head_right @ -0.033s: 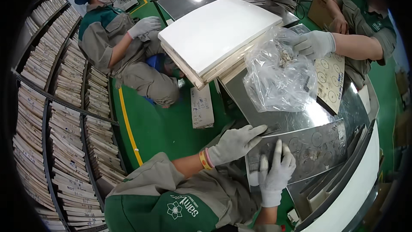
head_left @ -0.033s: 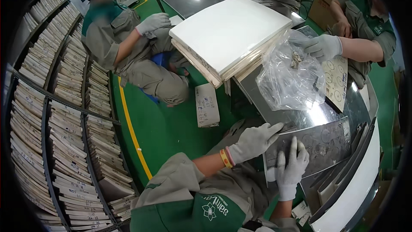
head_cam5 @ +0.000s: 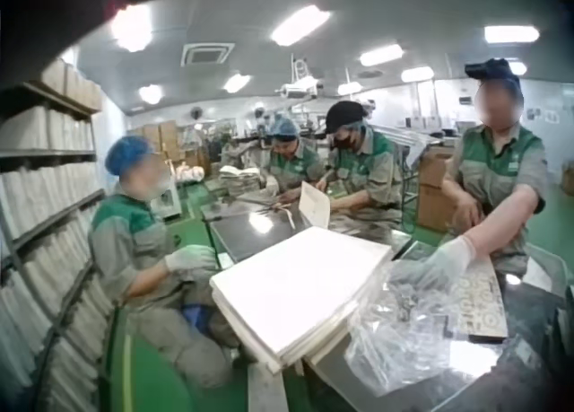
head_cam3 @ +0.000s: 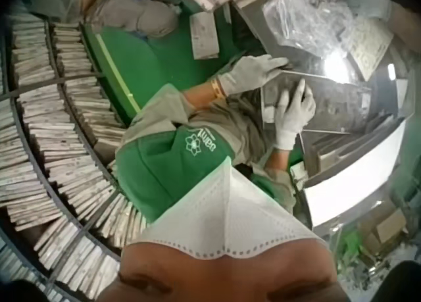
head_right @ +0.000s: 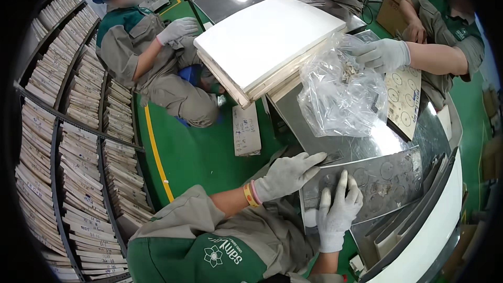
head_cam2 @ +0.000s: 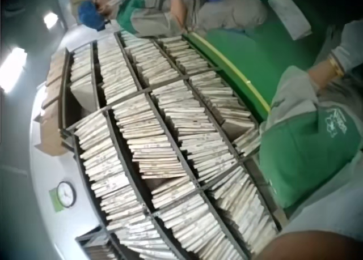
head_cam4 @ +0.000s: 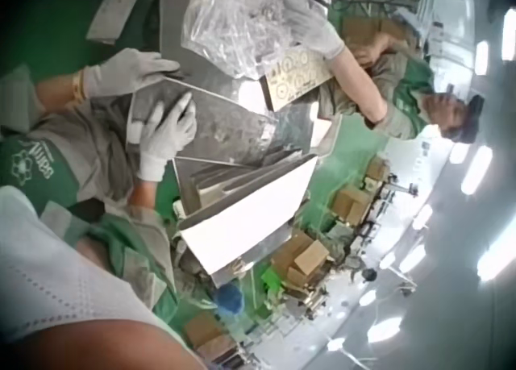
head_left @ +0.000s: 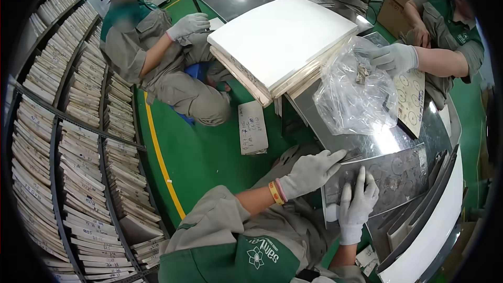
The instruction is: Scrape and clean plastic circular parts from a metal tray using a tool.
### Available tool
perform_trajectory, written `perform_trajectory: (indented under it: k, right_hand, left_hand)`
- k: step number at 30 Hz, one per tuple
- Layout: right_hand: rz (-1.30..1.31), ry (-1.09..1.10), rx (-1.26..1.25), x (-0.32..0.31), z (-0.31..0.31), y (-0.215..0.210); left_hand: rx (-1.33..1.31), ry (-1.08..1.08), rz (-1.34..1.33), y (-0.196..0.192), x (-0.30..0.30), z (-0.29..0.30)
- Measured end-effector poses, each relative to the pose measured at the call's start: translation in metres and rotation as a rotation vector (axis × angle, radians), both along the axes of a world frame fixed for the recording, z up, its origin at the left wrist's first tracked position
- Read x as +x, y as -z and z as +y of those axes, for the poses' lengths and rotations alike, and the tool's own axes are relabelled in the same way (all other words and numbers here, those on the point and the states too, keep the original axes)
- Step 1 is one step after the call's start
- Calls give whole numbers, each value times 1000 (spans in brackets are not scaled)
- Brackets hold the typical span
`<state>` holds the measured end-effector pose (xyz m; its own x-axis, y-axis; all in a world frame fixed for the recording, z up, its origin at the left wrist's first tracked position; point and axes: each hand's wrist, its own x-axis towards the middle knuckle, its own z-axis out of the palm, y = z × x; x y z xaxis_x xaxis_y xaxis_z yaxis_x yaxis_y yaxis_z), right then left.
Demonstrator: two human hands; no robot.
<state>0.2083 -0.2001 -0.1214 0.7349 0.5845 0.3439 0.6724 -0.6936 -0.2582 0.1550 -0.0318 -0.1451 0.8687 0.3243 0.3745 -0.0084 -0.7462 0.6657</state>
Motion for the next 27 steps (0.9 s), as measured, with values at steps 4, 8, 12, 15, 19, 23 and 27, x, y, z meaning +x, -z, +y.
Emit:
perform_trajectory:
  k: [4,8,12,15,19,23,27]
  right_hand:
    - [-41,-59,4,2,-1,1]
    - [-99,-113,66,-3,-5,3]
    - [-145,-209,106,-1,-8,6]
    - [-82,-131,60,-2,-7,4]
    - [-128,-99,-182,-1,2,2]
    - [-154,-202,-149,1,-1,4]
    - [-161,-235,-134,1,-4,4]
  left_hand:
    - [-6,10,51,-4,-2,1]
    - [22,17,47,-2,-3,1]
    - [22,5,36,-2,-3,0]
    - [-9,-5,10,-1,-4,-1]
    - [2,-23,19,4,-4,-2]
    - [-13,-38,5,10,-4,-3]
    - [-36,-28,-10,10,-7,-5]
